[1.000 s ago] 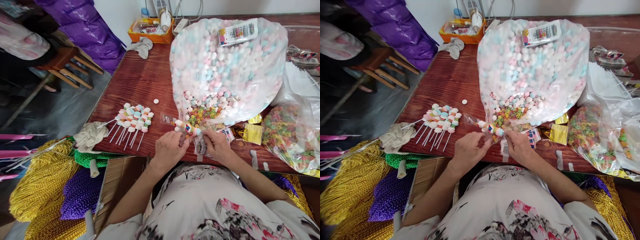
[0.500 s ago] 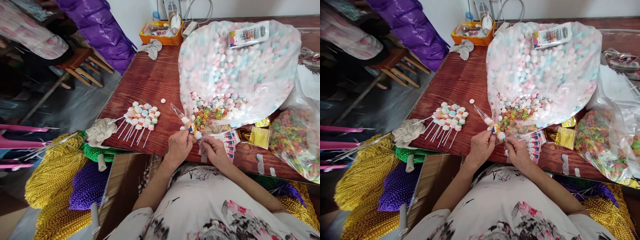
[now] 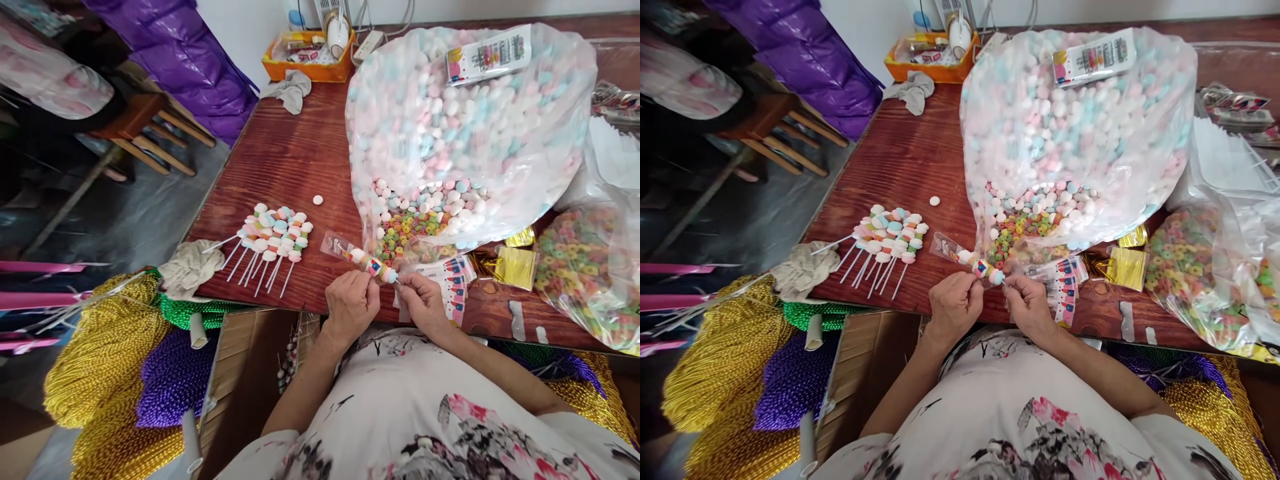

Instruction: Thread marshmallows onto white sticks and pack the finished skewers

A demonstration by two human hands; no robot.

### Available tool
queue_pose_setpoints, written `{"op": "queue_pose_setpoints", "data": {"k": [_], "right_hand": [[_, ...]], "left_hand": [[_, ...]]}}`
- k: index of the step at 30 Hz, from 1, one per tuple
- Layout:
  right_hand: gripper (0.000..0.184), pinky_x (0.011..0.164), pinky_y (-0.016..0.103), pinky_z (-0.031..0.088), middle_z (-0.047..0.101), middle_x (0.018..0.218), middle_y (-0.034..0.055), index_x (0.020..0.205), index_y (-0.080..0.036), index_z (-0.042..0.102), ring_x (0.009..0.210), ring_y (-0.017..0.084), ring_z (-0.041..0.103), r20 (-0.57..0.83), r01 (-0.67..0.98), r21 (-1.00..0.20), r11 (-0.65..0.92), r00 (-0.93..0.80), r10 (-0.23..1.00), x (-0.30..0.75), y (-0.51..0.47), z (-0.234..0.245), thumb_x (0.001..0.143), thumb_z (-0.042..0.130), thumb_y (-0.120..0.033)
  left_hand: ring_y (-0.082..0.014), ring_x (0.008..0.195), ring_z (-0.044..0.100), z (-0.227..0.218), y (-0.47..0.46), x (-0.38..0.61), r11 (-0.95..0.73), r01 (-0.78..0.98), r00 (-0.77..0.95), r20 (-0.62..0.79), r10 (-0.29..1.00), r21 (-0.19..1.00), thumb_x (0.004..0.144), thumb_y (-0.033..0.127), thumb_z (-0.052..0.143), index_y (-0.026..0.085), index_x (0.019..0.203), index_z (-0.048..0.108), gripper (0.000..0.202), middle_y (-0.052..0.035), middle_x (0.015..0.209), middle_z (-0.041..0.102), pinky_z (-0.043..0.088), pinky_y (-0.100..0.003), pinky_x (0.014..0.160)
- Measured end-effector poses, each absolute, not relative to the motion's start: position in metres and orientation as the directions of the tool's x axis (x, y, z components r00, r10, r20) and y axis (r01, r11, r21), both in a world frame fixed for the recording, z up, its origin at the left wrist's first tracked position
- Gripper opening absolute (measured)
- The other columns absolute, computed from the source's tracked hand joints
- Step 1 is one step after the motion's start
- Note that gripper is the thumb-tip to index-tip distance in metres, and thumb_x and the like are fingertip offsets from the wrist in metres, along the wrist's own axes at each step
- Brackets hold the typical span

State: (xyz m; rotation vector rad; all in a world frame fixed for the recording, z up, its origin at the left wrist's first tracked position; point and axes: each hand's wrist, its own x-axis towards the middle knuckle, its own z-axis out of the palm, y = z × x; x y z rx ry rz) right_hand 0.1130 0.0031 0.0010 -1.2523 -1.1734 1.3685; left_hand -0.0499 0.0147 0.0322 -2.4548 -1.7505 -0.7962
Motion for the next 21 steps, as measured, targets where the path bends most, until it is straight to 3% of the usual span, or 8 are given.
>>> {"op": "queue_pose_setpoints", "data": {"k": [5, 11, 15, 21], "right_hand": [[0.017, 0.055, 0.022, 0.035, 0.046, 0.055, -0.0056, 0.074, -0.018, 0.060, 0.053, 0.009, 0.040, -0.002, 0.097, -0.995, 0.007, -0.085, 0.996, 0.112, 0.001, 0.004, 0.087, 0.052, -0.025], [0.016, 0.057, 0.022, 0.039, 0.051, 0.060, -0.0047, 0.078, -0.019, 0.061, 0.055, 0.010, 0.045, 0.032, 0.032, -0.999, 0.036, -0.111, 0.993, 0.108, 0.000, 0.007, 0.089, 0.051, -0.026], [0.017, 0.059, 0.023, 0.040, 0.054, 0.061, -0.0034, 0.075, -0.019, 0.061, 0.058, 0.011, 0.049, 0.056, 0.117, -0.991, 0.068, -0.107, 0.993, 0.109, 0.012, 0.004, 0.088, 0.050, -0.023], [0.018, 0.057, 0.022, 0.041, 0.062, 0.063, -0.0017, 0.088, -0.018, 0.068, 0.053, 0.010, 0.052, 0.262, 0.299, -0.902, 0.312, -0.195, 0.945, 0.128, 0.019, 0.011, 0.092, 0.051, -0.021]], "left_hand": [[-0.0174, 0.061, 0.052, 0.033, 0.009, -0.046, -0.391, 0.890, 0.251, 0.465, 0.849, 0.234, 0.085, 0.013, 0.050, 0.018, 0.067, 0.057, 0.020, -0.0032, 0.060, 0.057, 0.035, -0.031, 0.061], [-0.0169, 0.059, 0.050, 0.026, 0.003, -0.032, -0.429, 0.880, 0.291, 0.484, 0.825, 0.203, 0.081, 0.012, 0.050, 0.020, 0.060, 0.050, 0.022, -0.0026, 0.057, 0.053, 0.031, -0.032, 0.059], [-0.0164, 0.059, 0.050, 0.024, -0.006, -0.020, -0.515, 0.819, 0.353, 0.487, 0.799, 0.252, 0.083, 0.013, 0.047, 0.019, 0.063, 0.053, 0.022, -0.0030, 0.059, 0.055, 0.034, -0.031, 0.060], [-0.0153, 0.066, 0.056, 0.057, -0.006, -0.041, -0.588, 0.755, 0.387, 0.528, 0.756, 0.289, 0.085, 0.013, 0.059, 0.017, 0.083, 0.061, 0.005, -0.0024, 0.070, 0.065, 0.040, -0.029, 0.065]]}}
